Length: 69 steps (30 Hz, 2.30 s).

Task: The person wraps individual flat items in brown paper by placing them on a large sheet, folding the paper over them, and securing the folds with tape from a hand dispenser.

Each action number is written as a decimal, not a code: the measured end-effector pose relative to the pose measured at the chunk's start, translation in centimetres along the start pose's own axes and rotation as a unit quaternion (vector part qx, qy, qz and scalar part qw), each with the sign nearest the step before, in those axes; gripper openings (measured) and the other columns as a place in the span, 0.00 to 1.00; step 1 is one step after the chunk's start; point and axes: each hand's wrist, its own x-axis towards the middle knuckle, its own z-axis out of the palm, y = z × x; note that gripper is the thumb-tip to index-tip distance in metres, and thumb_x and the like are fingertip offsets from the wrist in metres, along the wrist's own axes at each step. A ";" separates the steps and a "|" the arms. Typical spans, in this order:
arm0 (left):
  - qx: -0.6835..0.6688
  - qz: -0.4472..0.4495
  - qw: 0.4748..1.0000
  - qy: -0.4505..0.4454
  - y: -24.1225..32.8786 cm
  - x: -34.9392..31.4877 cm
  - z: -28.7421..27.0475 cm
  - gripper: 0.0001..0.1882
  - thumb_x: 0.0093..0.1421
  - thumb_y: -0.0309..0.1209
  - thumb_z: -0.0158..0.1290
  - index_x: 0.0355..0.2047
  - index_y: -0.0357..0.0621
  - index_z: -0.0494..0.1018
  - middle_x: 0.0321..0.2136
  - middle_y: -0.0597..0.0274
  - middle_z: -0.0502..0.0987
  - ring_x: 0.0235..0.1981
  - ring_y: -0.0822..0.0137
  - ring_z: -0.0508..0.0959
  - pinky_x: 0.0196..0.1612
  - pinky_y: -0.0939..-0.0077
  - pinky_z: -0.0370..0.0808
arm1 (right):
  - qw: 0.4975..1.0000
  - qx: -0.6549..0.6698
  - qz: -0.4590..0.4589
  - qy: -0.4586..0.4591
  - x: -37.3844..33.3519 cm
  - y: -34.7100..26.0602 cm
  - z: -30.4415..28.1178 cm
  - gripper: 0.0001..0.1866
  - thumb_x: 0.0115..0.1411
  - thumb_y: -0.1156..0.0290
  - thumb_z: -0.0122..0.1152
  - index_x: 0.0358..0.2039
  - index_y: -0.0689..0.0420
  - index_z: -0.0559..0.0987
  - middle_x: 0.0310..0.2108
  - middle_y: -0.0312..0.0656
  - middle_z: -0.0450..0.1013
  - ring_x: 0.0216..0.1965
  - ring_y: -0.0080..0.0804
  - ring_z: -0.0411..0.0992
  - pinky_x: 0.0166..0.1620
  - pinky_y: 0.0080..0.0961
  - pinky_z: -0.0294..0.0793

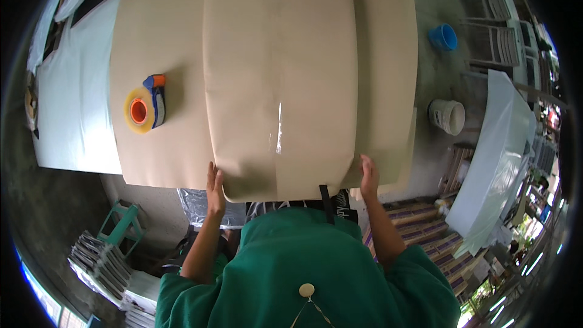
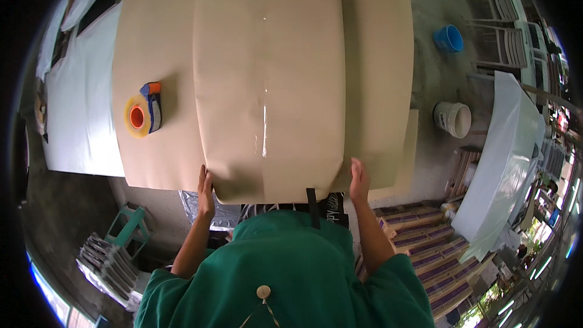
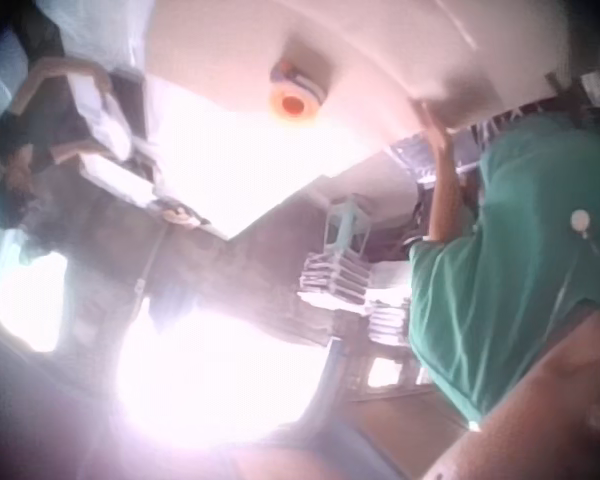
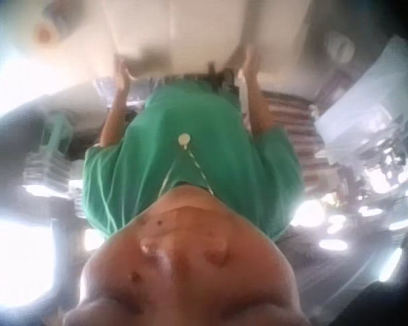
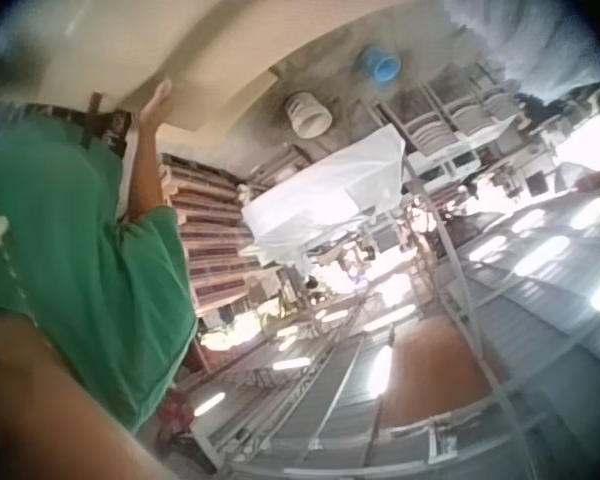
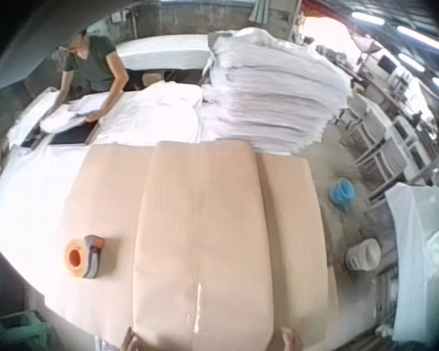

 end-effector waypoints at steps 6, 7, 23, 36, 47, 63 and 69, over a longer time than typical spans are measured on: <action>-0.166 -0.014 0.985 0.045 -0.5 -1.7 3.7 0.33 0.53 0.21 0.49 0.57 0.30 0.48 0.52 0.47 0.62 0.52 0.61 0.64 0.53 0.72 0.61 | 0.997 0.018 0.042 -0.054 4.1 -2.1 -1.2 0.19 0.58 0.63 0.54 0.44 0.66 0.71 0.40 0.42 0.71 0.40 0.26 0.67 0.45 0.23 0.66; -0.174 0.007 0.983 0.063 -1.3 -2.1 4.3 0.31 0.53 0.19 0.48 0.56 0.30 0.49 0.49 0.47 0.64 0.50 0.62 0.67 0.52 0.73 0.63 | 0.995 0.057 0.074 -0.036 4.0 -2.2 -1.2 0.20 0.57 0.64 0.55 0.44 0.66 0.71 0.40 0.43 0.71 0.40 0.27 0.68 0.45 0.23 0.66; 0.489 -0.082 0.866 0.061 -8.7 -5.4 0.2 0.19 0.50 0.43 0.56 0.34 0.40 0.73 0.28 0.53 0.76 0.30 0.55 0.75 0.34 0.63 0.70 | 0.953 -0.212 0.051 -0.209 -0.9 5.6 -6.2 0.16 0.58 0.61 0.53 0.33 0.64 0.75 0.24 0.39 0.74 0.21 0.26 0.70 0.26 0.20 0.68; 0.595 0.495 0.632 0.030 -2.2 3.2 11.3 0.43 0.40 0.64 0.52 0.57 0.68 0.57 0.60 0.55 0.54 0.61 0.51 0.51 0.56 0.37 0.45 | 0.894 -0.319 -0.295 -0.112 6.3 -2.6 0.0 0.66 0.30 0.52 0.73 0.62 0.54 0.38 0.59 0.52 0.52 0.57 0.51 0.54 0.56 0.44 0.56; 0.624 0.510 0.569 -0.162 1.8 2.1 22.3 0.36 0.50 0.42 0.51 0.60 0.64 0.52 0.61 0.48 0.46 0.62 0.43 0.46 0.58 0.38 0.41 | 0.851 -0.438 -0.289 -0.017 7.8 0.5 -1.0 0.53 0.35 0.59 0.72 0.59 0.56 0.51 0.53 0.45 0.59 0.48 0.50 0.61 0.50 0.39 0.62; 0.595 0.488 0.619 -0.156 1.6 1.2 21.0 0.34 0.53 0.39 0.50 0.60 0.68 0.51 0.62 0.59 0.48 0.63 0.53 0.46 0.59 0.41 0.43 | 0.968 0.187 0.042 -0.159 -4.7 1.5 4.2 0.24 0.57 0.53 0.52 0.14 0.61 0.73 0.11 0.36 0.67 0.11 0.22 0.63 0.16 0.19 0.60; 0.650 0.501 0.560 -0.113 -3.3 0.1 12.1 0.30 0.54 0.43 0.49 0.58 0.70 0.55 0.62 0.62 0.49 0.63 0.57 0.49 0.58 0.40 0.42 | 0.947 0.279 0.101 -0.124 -2.4 -2.6 -0.1 0.21 0.57 0.55 0.53 0.15 0.57 0.70 0.11 0.33 0.64 0.11 0.18 0.60 0.13 0.16 0.56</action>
